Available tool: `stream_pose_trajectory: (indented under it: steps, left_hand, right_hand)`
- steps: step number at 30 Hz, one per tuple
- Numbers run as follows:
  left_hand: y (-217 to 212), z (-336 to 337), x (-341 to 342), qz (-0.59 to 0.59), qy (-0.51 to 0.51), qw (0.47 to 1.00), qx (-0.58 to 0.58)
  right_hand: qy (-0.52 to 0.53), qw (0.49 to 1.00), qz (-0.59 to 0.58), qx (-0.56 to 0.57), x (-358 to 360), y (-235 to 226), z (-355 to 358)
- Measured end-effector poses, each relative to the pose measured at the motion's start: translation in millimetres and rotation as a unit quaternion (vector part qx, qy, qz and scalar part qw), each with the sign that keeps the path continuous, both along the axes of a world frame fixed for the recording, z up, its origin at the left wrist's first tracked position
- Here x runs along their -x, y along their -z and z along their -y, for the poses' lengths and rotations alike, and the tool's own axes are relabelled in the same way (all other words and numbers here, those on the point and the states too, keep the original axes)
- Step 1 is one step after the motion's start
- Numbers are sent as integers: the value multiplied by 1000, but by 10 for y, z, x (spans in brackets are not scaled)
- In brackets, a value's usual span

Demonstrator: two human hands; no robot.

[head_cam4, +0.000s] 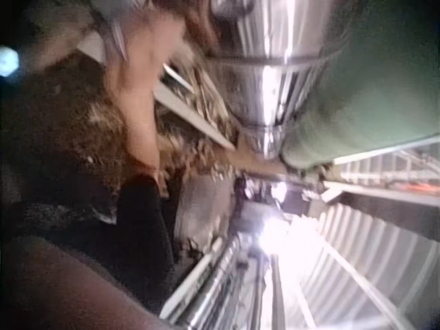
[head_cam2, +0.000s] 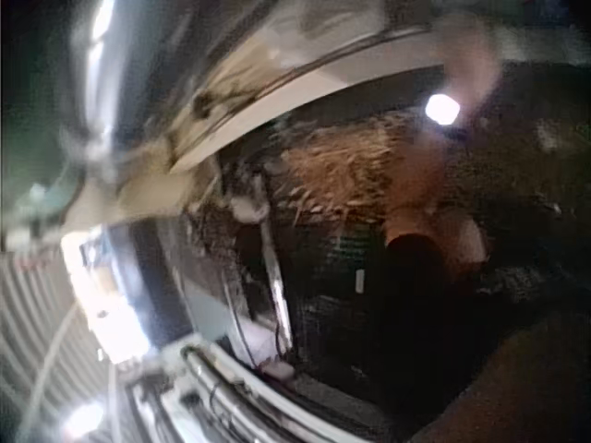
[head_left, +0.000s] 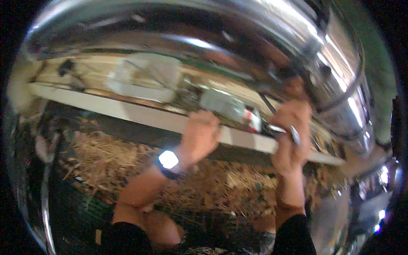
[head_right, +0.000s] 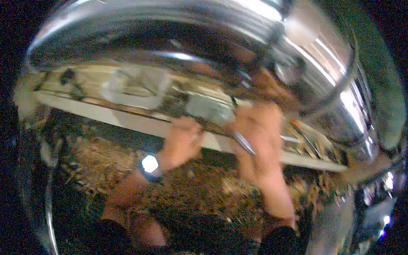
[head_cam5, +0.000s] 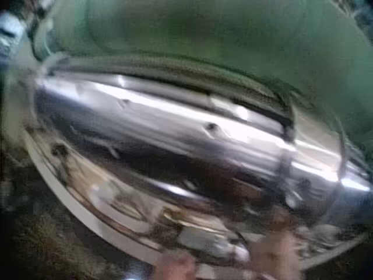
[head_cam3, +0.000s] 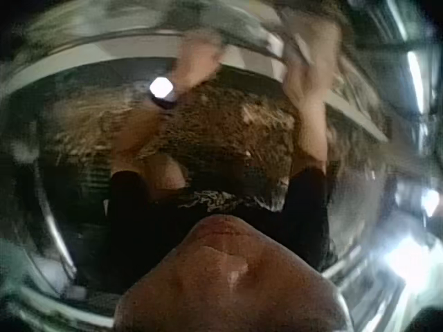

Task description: The person sits on the floor of a workshop and uses a wrench to tighten bolts on a large cylindrical metal machine. They also use a hammer to tap a component into place and handle a piece of cardboard at the beginning.

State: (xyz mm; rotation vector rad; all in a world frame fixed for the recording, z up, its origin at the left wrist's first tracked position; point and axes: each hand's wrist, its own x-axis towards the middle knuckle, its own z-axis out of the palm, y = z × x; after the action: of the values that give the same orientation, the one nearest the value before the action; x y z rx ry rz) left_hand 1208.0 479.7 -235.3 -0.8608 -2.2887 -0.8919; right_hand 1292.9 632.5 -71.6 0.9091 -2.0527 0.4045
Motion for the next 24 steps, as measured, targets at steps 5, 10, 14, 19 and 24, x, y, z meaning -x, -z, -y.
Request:
stream_pose_trajectory:
  steps: [5, 10, 14, 19, 24]
  left_hand:
    - [-75, -82, -106, 2, 10, 1000, -25]
    - [-139, -27, -42, -2, 17, 1000, -1]
    - [-59, 35, -60, 10, -28, 998, 58]
    - [-223, 55, 24, 16, 17, 987, 156]
    - [-256, 281, 54, 39, 54, 979, 193]
  right_hand:
    - [-162, 954, 75, 242, -521, -196, -291]
    - [33, 927, 44, 371, -668, -588, -887]
    - [194, 937, 207, 202, -488, -1044, -872]
    - [214, 952, 216, 21, -446, -1394, -1019]
    - [202, 933, 297, -27, -396, -1424, -1117]
